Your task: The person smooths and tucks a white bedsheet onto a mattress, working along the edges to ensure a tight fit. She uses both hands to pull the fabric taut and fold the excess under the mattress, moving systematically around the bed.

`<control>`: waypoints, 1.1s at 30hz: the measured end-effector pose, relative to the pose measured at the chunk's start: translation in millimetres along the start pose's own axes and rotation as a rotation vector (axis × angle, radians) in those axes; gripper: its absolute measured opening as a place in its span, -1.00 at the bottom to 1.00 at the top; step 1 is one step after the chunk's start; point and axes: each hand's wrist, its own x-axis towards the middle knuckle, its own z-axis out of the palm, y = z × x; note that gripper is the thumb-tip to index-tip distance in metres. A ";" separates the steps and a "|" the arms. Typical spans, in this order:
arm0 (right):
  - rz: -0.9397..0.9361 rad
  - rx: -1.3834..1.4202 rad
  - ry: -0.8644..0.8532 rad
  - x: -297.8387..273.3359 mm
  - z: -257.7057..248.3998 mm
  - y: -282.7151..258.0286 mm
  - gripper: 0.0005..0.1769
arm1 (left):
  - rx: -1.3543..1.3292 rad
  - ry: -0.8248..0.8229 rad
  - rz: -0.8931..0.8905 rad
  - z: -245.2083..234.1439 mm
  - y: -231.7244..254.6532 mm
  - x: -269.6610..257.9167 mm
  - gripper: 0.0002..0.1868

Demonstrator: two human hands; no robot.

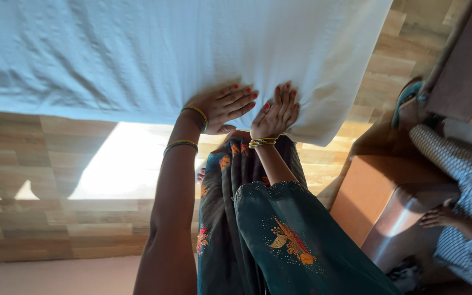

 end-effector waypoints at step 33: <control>-0.780 0.294 -0.502 56.7 -128.6 200.1 -0.40 | -1.526 1.798 -1.420 81.9 264.1 226.8 -0.86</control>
